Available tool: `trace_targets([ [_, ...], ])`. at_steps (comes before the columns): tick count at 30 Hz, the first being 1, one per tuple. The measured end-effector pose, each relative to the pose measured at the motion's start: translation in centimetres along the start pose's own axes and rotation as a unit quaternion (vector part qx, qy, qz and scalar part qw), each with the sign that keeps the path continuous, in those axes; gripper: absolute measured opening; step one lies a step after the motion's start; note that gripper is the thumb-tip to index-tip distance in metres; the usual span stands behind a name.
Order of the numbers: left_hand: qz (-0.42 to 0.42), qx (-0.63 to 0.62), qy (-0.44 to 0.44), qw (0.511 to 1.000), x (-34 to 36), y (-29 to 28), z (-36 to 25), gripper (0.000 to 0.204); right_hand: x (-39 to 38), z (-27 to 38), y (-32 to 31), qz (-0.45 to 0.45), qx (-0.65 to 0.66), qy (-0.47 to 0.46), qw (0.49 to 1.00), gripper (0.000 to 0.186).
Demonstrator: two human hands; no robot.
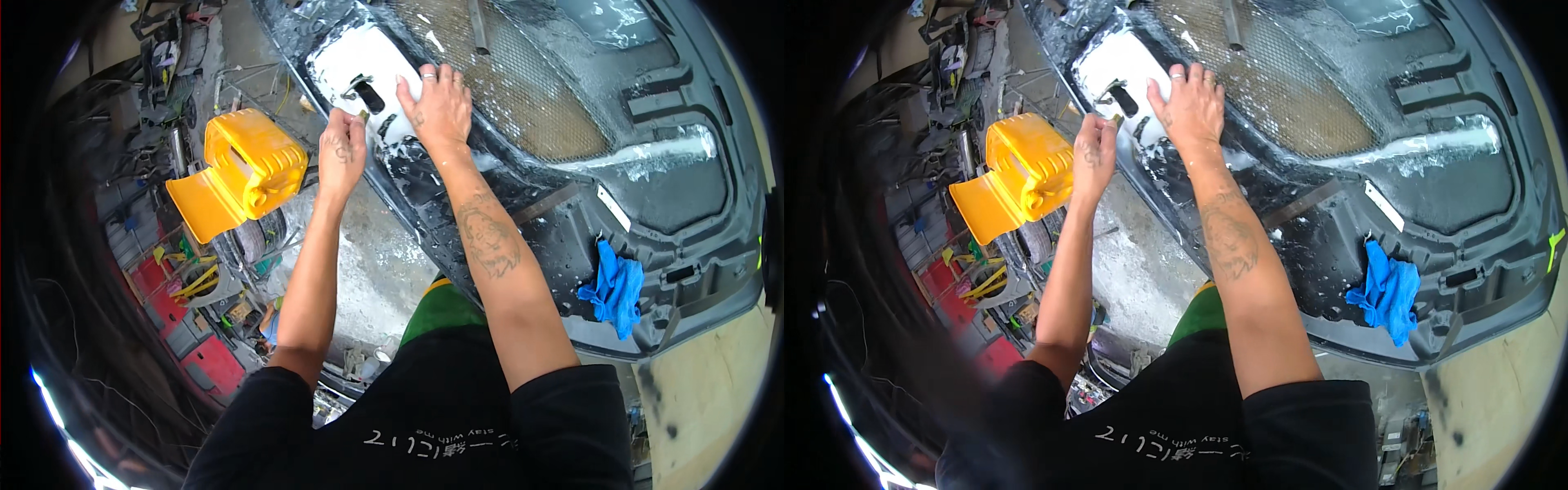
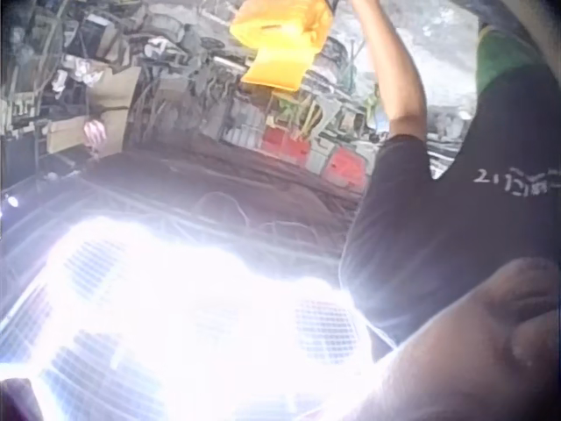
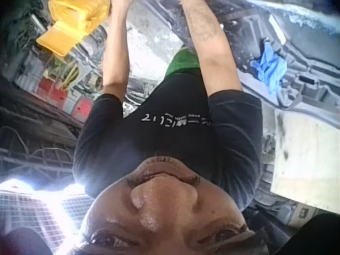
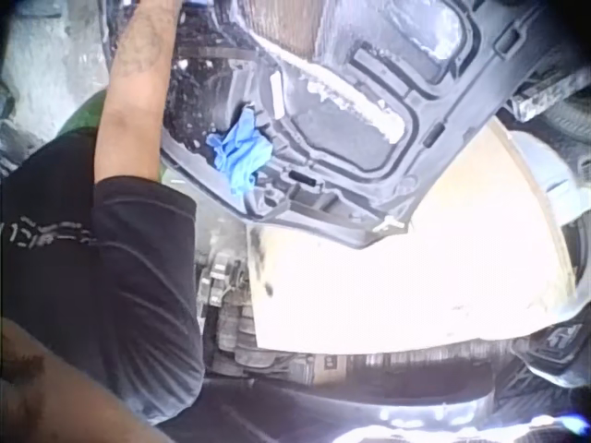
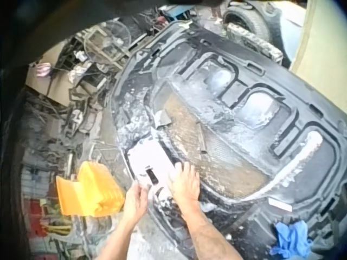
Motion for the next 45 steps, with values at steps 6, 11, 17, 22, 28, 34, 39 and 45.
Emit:
trace_targets([
  [6, -0.076, 0.008, 0.047, 0.996, 1.7, 2.3, -2.3, 0.016, 0.3, 0.2, -0.1, -0.028, 0.000, -0.018, 0.999, 0.051],
  [11, -0.047, -0.007, 0.112, 0.993, 1.4, 2.1, -2.9, 0.013, -0.1, 0.4, 0.9, 0.012, -0.021, -0.008, 1.000, 0.051],
  [17, -0.010, 0.000, 0.061, 0.998, 1.6, 2.4, -2.2, 0.012, 0.0, 0.3, 0.5, 0.000, 0.000, -0.007, 1.000, 0.051],
  [22, 0.014, -0.005, 0.062, 0.998, 1.1, 2.3, -3.1, 0.010, -0.4, 0.1, 0.4, 0.020, 0.003, 0.001, 1.000, 0.049],
  [28, -0.020, 0.004, 0.083, 0.996, 1.0, 2.3, -2.8, 0.010, -0.1, 0.4, 0.1, -0.008, -0.002, -0.014, 1.000, 0.049],
  [34, -0.018, 0.035, 0.103, 0.994, 1.2, 1.4, -2.6, 0.013, 0.0, 0.3, -0.3, -0.036, 0.009, -0.021, 0.999, 0.050],
  [39, -0.017, 0.041, 0.095, 0.995, 1.8, 2.2, -3.3, 0.013, 0.2, 0.4, -0.1, -0.031, -0.010, -0.022, 0.999, 0.050],
  [45, -0.003, 0.100, 0.070, 0.993, 2.6, 2.5, -2.5, 0.012, 0.0, 0.4, 0.1, -0.024, 0.001, -0.020, 1.000, 0.050],
])
Point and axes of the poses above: each hand's wrist, its own x-axis towards the middle knuckle, its own y-axis out of the palm, z = x × y, the point moved 8 cm from there along x, towards the middle knuckle, and after that the axes turned 6 degrees about x, right-handed, at the moved point
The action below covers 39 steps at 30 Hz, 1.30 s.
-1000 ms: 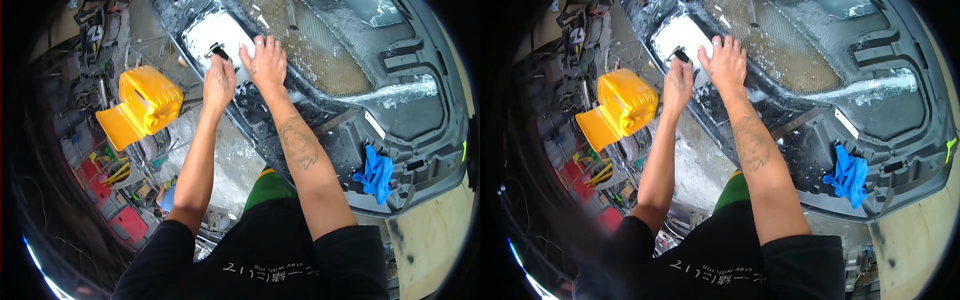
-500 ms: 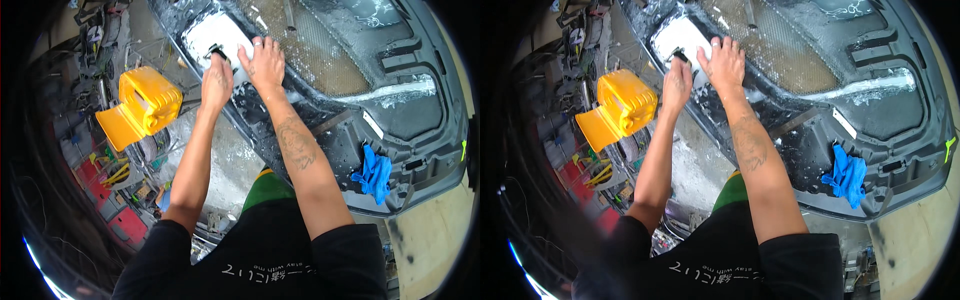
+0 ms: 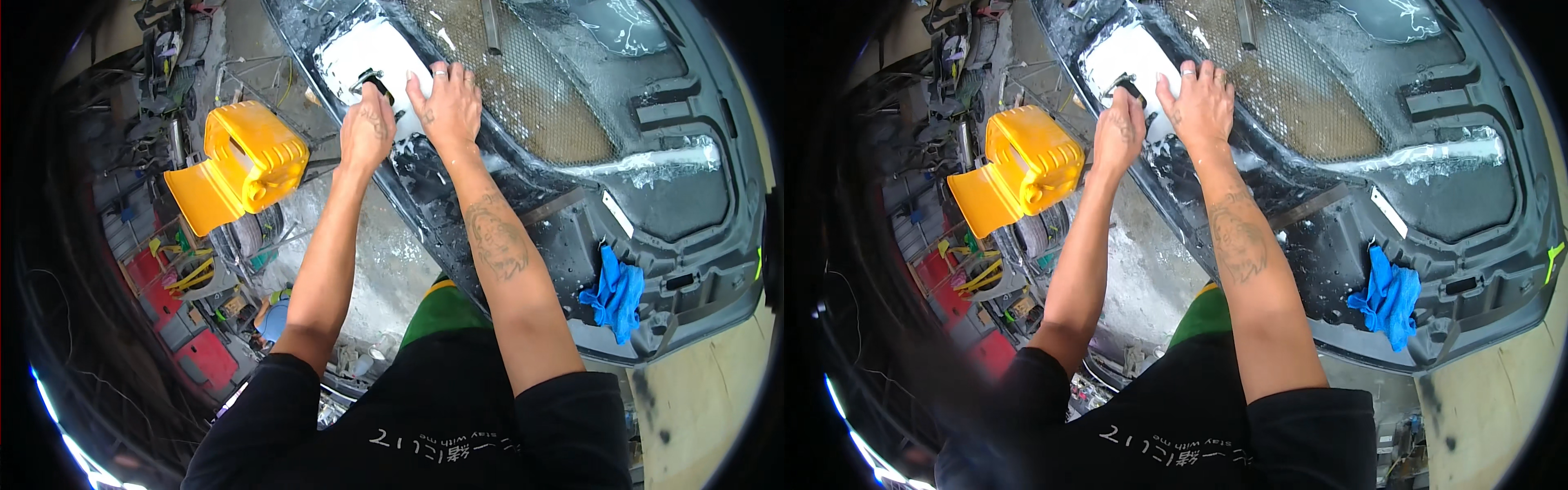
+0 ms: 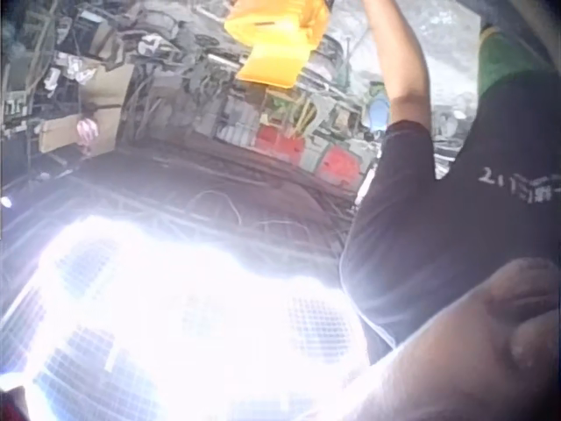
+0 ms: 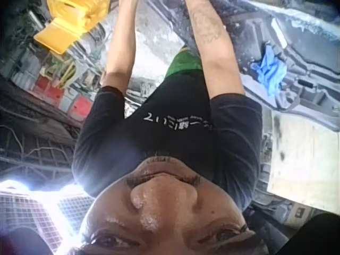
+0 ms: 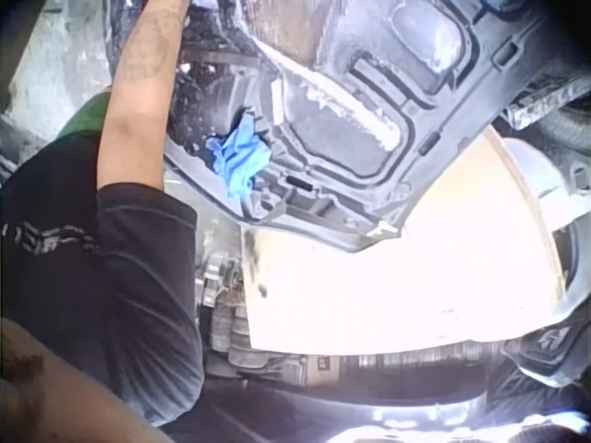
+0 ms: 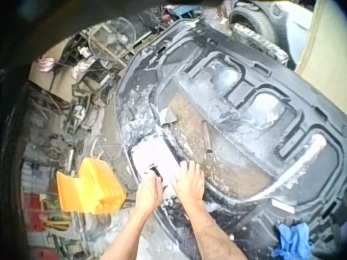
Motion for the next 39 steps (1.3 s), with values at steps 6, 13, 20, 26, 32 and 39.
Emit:
trace_targets([
  [6, 0.018, -0.037, 0.001, 0.999, -0.9, -0.4, 0.1, 0.012, 0.3, -0.1, 0.0, 0.000, -0.002, 0.001, 1.000, 0.051],
  [13, 0.007, -0.055, -0.002, 0.998, -1.3, -0.5, -0.3, 0.011, 0.2, -0.2, -0.1, 0.012, 0.005, 0.011, 1.000, 0.051],
  [20, 0.004, -0.012, 0.020, 1.000, -1.0, -0.8, 0.0, 0.012, -0.9, 1.0, -0.2, -0.026, -0.008, -0.038, 0.999, 0.048],
  [26, -0.004, -0.180, -0.021, 0.983, -5.7, -2.7, 4.6, 0.020, -0.2, 0.2, -0.1, -0.015, -0.031, -0.021, 0.999, 0.049],
  [32, 0.066, -0.521, -0.257, 0.811, -6.6, 0.2, 8.6, 0.019, -0.1, 0.4, -0.3, -0.020, -0.036, -0.012, 0.999, 0.047],
  [39, -0.184, -0.215, 0.129, 0.950, -3.2, -4.0, 4.8, 0.012, -0.1, 0.6, -0.4, -0.038, -0.054, -0.007, 0.998, 0.043],
])
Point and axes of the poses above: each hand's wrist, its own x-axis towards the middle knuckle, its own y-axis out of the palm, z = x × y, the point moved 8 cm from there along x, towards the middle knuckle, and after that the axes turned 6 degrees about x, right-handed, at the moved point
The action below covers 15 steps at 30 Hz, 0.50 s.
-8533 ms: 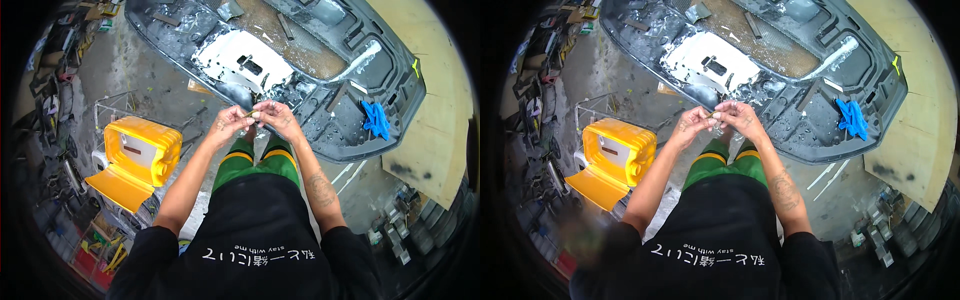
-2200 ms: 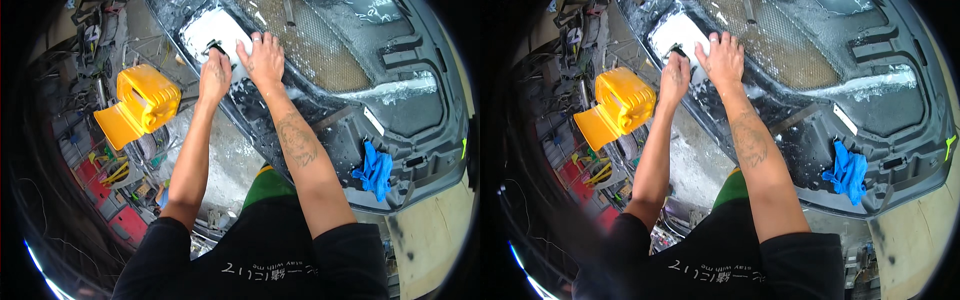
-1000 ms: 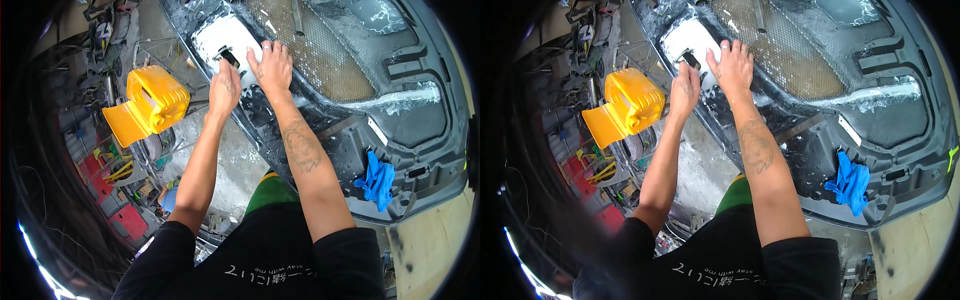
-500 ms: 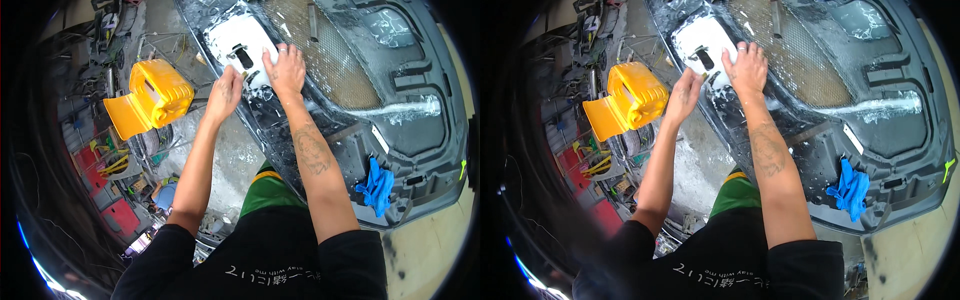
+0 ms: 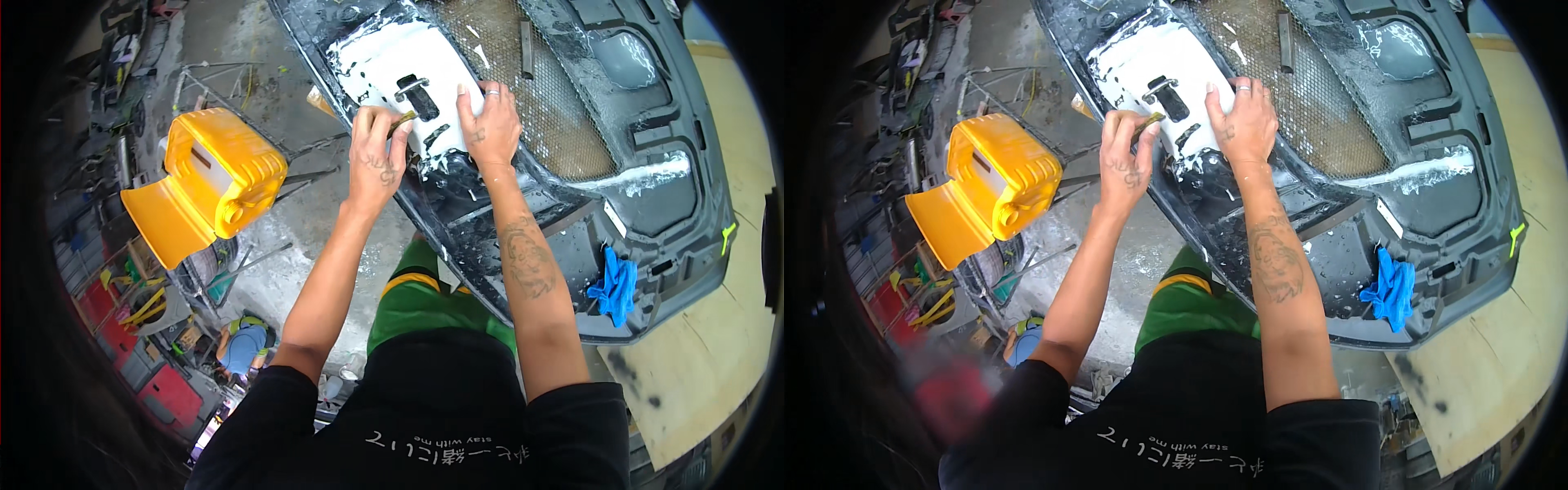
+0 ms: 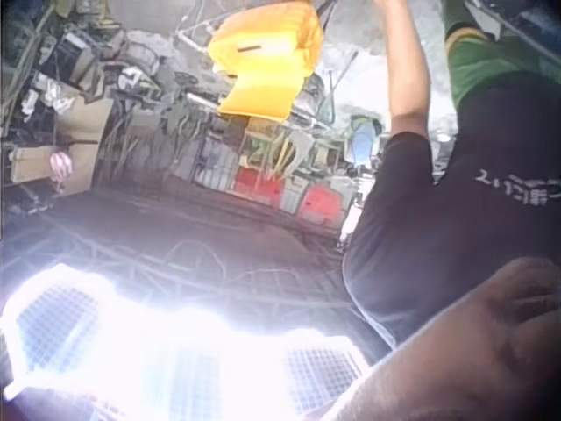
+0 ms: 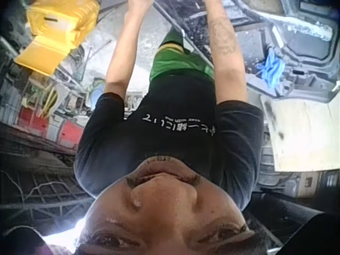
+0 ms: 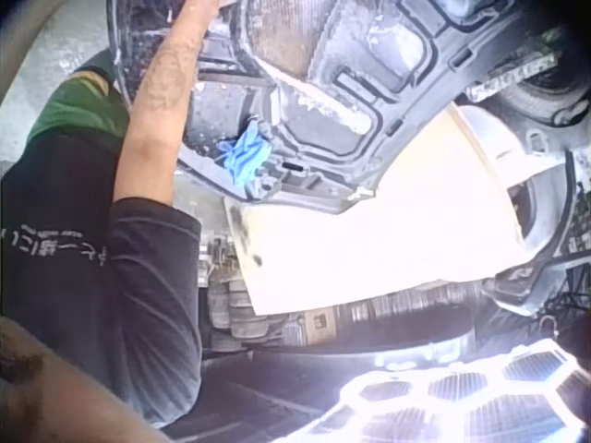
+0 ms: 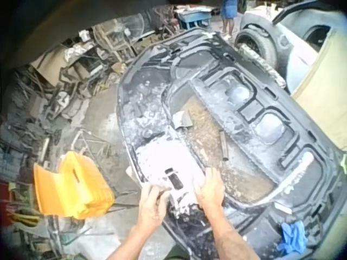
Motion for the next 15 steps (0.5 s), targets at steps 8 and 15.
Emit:
trace_targets([
  [8, 0.077, -0.119, -0.042, 0.989, 1.3, 0.9, 1.4, 0.014, 0.0, 0.0, 0.1, -0.005, -0.010, 0.013, 1.000, 0.042],
  [15, 0.152, 0.031, 0.028, 0.987, 0.6, 2.0, -1.5, 0.024, -0.2, -0.3, 0.0, -0.007, -0.009, 0.029, 1.000, 0.043],
])
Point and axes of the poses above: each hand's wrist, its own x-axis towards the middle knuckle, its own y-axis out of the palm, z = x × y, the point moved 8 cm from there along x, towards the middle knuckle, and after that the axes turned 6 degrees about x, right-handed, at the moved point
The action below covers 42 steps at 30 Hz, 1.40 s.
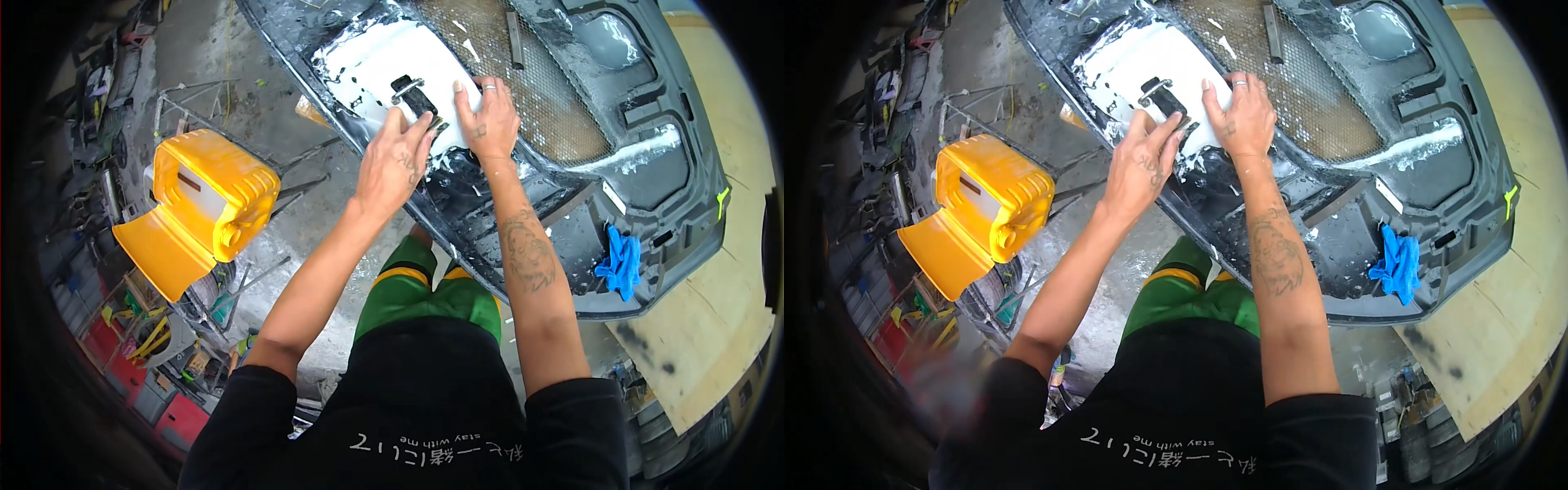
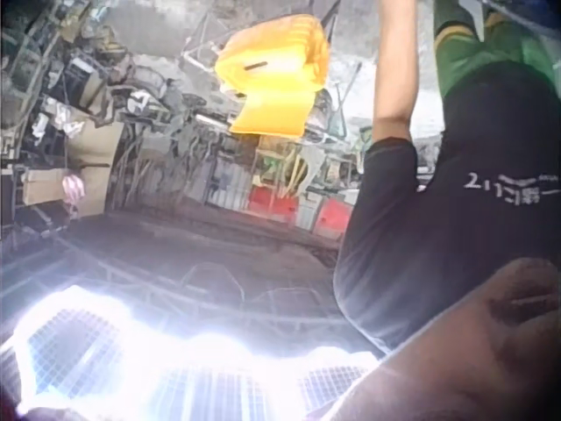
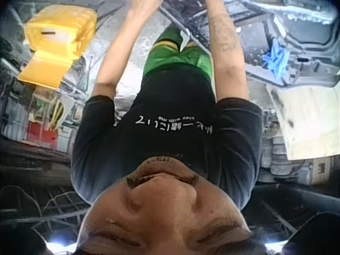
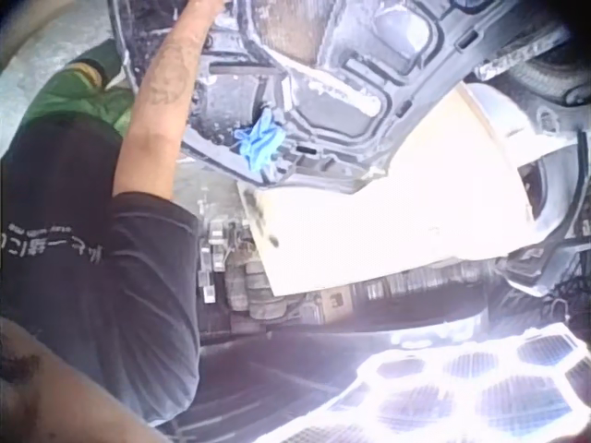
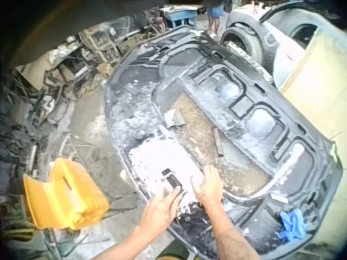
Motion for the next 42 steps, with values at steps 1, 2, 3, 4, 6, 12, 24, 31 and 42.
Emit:
trace_targets([
  [1, 0.020, 0.004, 0.000, 1.000, -0.2, 0.9, 0.0, 0.024, 0.0, -0.1, 0.0, -0.001, 0.006, 0.001, 1.000, 0.043],
  [2, 0.040, 0.009, 0.000, 0.999, -0.2, 1.7, 0.0, 0.025, 0.0, 0.0, -0.2, -0.007, 0.002, -0.011, 1.000, 0.042],
  [3, 0.041, 0.011, 0.010, 0.999, 0.2, 2.2, -0.2, 0.024, -0.1, 0.2, -0.3, -0.013, -0.004, -0.019, 1.000, 0.042],
  [4, 0.044, 0.015, 0.014, 0.999, 0.1, 2.2, 0.0, 0.024, -0.1, 0.2, -0.2, -0.016, 0.001, -0.015, 1.000, 0.042],
  [6, 0.071, 0.045, 0.018, 0.996, 0.0, 2.2, 0.0, 0.022, -0.1, 0.4, -0.2, -0.015, 0.009, -0.019, 1.000, 0.042],
  [12, 0.069, 0.024, 0.038, 0.997, 0.6, 2.2, -0.3, 0.015, 0.1, 0.2, -0.4, -0.021, 0.013, -0.021, 0.999, 0.043],
  [24, 0.043, 0.002, 0.039, 0.998, 0.5, 2.2, 0.4, 0.014, 0.2, 0.4, -0.4, -0.037, 0.008, -0.040, 0.998, 0.043],
  [31, 0.063, -0.013, 0.030, 0.997, 0.0, 2.0, 0.3, 0.012, 0.0, 0.2, -0.3, -0.039, 0.004, -0.042, 0.998, 0.043],
  [42, 0.053, -0.008, 0.040, 0.998, 0.9, 1.9, 0.3, 0.016, -0.2, 0.5, -0.3, -0.046, 0.004, -0.041, 0.998, 0.045],
])
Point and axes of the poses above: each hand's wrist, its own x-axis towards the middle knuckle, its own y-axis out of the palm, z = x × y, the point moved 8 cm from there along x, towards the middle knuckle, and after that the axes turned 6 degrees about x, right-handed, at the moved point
